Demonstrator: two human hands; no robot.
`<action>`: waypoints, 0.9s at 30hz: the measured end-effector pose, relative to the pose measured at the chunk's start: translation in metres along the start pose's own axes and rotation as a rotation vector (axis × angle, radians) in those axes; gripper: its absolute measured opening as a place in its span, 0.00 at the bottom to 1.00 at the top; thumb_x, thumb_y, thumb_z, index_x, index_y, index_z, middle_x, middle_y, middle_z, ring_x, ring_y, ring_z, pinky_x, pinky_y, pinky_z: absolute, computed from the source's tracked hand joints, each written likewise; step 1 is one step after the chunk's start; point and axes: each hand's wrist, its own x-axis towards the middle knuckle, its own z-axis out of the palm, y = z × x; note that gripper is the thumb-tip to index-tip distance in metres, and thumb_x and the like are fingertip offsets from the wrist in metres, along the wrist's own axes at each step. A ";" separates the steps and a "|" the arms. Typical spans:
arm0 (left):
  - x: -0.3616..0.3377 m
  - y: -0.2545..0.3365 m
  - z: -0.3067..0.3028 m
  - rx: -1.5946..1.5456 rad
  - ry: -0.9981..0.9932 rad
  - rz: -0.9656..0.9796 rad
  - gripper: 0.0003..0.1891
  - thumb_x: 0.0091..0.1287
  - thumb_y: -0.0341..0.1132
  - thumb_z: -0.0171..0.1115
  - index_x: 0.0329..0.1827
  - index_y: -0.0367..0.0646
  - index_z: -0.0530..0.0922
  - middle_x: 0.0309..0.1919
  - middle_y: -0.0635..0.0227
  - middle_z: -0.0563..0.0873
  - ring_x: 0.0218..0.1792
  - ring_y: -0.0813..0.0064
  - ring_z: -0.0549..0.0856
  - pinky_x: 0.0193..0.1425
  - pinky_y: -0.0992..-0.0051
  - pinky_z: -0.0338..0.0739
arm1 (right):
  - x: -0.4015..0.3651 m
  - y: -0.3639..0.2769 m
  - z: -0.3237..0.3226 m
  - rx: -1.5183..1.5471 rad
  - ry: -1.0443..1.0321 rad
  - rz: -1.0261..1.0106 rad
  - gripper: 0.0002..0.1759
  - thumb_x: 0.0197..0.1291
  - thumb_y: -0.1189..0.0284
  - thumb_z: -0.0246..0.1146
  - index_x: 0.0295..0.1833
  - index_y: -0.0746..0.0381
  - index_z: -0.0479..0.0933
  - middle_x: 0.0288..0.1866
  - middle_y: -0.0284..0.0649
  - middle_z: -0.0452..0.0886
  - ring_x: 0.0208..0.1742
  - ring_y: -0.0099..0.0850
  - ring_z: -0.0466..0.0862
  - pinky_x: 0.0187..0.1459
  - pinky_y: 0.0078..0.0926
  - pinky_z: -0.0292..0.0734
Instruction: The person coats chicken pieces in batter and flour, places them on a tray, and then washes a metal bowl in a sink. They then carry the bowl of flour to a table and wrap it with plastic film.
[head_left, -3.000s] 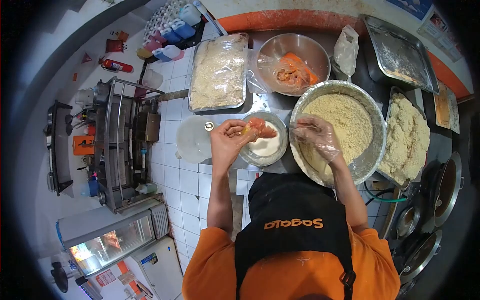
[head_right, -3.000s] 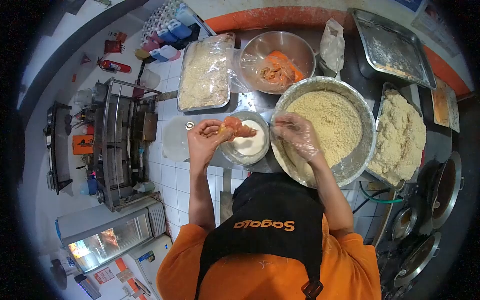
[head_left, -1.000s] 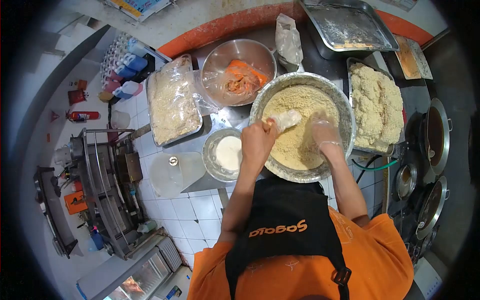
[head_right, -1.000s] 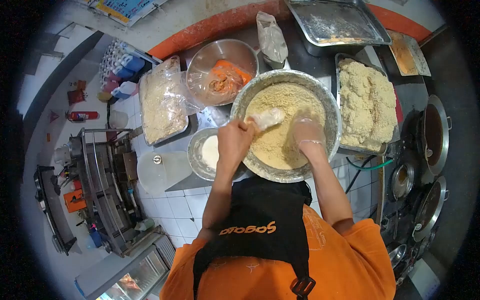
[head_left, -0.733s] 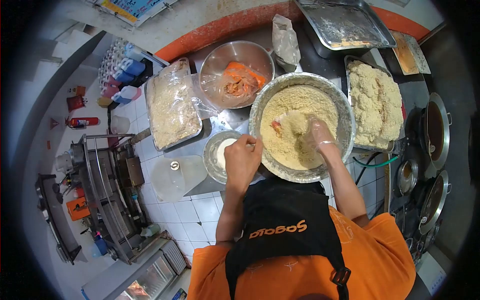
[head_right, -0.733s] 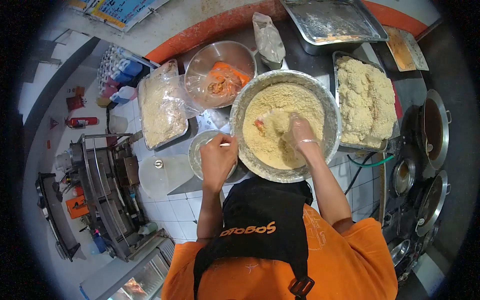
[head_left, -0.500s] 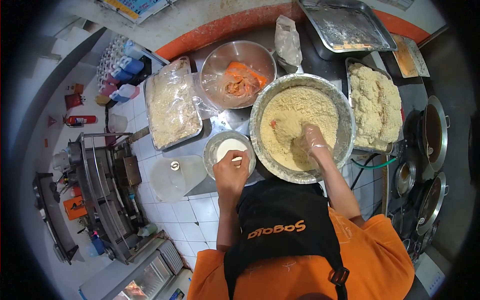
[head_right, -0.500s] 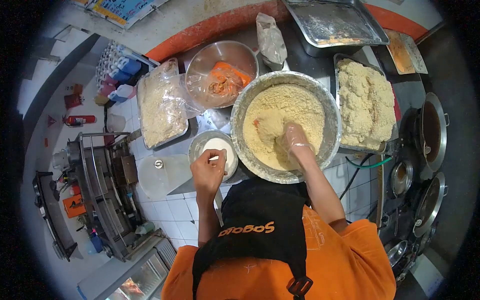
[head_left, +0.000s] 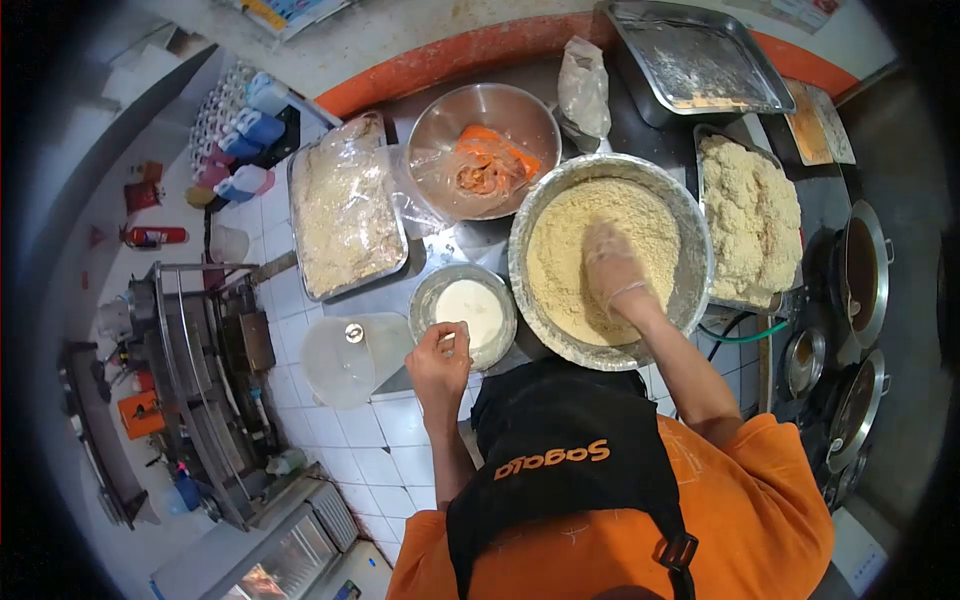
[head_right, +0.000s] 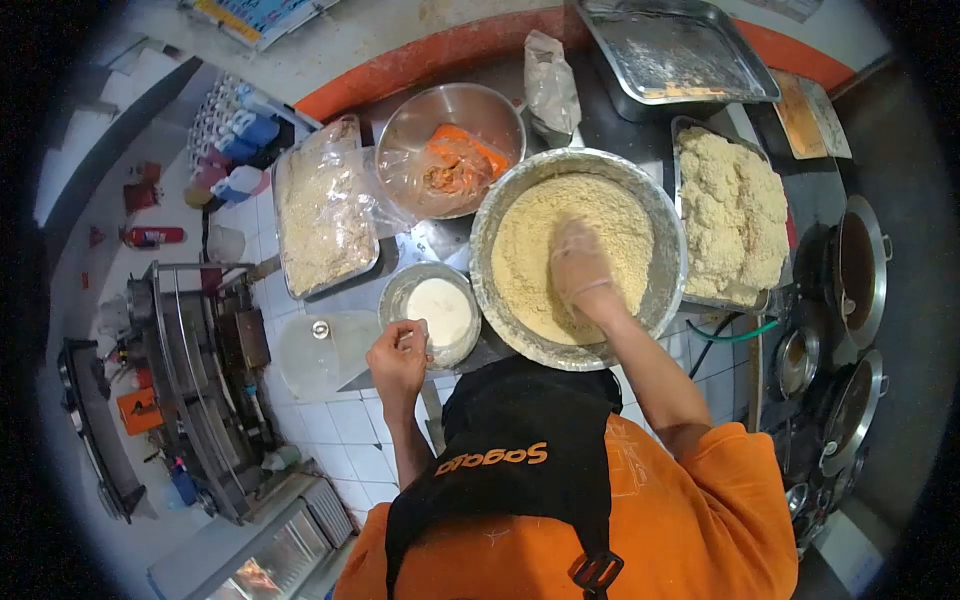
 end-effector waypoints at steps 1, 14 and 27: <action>-0.001 0.001 -0.003 -0.018 0.006 -0.008 0.11 0.67 0.35 0.68 0.38 0.32 0.82 0.25 0.54 0.88 0.20 0.69 0.88 0.26 0.73 0.79 | 0.004 0.004 -0.009 0.049 -0.162 0.100 0.32 0.66 0.70 0.53 0.74 0.71 0.61 0.71 0.56 0.71 0.71 0.51 0.72 0.75 0.44 0.60; -0.001 -0.014 -0.006 -0.012 -0.008 -0.075 0.09 0.66 0.34 0.68 0.40 0.35 0.83 0.28 0.52 0.90 0.23 0.69 0.88 0.29 0.71 0.77 | 0.010 0.043 -0.038 1.035 -0.043 0.315 0.29 0.52 0.64 0.76 0.58 0.66 0.80 0.45 0.51 0.84 0.44 0.35 0.85 0.50 0.33 0.80; 0.012 -0.017 -0.009 0.040 -0.057 -0.001 0.09 0.66 0.34 0.68 0.38 0.35 0.84 0.31 0.53 0.90 0.34 0.63 0.91 0.35 0.69 0.79 | -0.039 -0.006 -0.051 0.103 -0.513 0.521 0.34 0.49 0.57 0.76 0.56 0.68 0.76 0.53 0.53 0.82 0.57 0.48 0.82 0.58 0.42 0.77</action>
